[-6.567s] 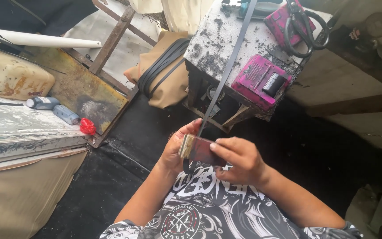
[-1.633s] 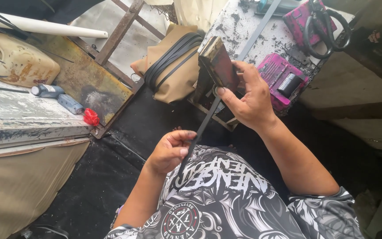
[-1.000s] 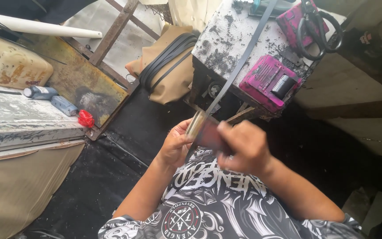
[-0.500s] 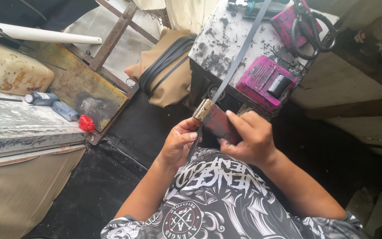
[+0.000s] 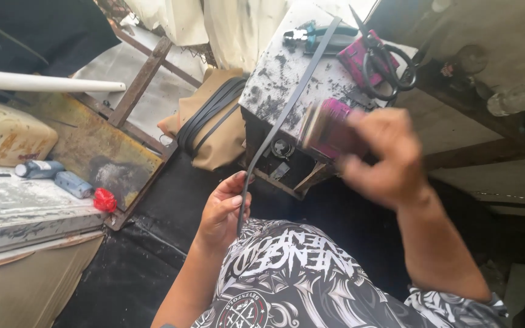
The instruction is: Sanding the edges of leather strips using a sanding block and hanging them on a wire line with clothespins.
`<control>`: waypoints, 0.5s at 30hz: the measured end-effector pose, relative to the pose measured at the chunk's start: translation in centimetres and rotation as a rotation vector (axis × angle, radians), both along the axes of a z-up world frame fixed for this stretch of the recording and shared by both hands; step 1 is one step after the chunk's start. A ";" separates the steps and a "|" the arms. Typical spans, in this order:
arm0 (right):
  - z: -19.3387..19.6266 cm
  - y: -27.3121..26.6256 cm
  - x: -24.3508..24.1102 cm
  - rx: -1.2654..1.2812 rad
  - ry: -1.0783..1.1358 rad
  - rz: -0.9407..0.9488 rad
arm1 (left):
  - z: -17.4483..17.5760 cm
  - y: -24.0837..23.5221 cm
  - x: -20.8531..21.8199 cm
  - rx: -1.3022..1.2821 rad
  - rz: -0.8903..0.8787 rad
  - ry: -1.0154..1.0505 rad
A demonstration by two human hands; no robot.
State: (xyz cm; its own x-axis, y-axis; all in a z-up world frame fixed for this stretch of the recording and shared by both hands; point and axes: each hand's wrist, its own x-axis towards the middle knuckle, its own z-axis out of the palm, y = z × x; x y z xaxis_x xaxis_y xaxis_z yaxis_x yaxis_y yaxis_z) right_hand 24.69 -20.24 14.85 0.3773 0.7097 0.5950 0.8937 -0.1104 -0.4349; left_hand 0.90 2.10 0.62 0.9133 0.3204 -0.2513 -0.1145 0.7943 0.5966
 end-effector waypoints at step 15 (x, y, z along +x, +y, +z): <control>-4.7 3.5 13.6 -0.492 -0.120 -0.414 | -1.5 3.1 -1.4 -0.019 0.097 -0.302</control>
State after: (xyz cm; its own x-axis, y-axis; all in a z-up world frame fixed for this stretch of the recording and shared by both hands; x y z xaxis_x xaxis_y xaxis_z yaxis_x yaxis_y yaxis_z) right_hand 38.25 -16.77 10.13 0.6291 0.7202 0.2924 0.7737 -0.6166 -0.1458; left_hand -0.49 5.18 -0.87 0.9131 0.4073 0.0201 -0.3599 0.7818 0.5092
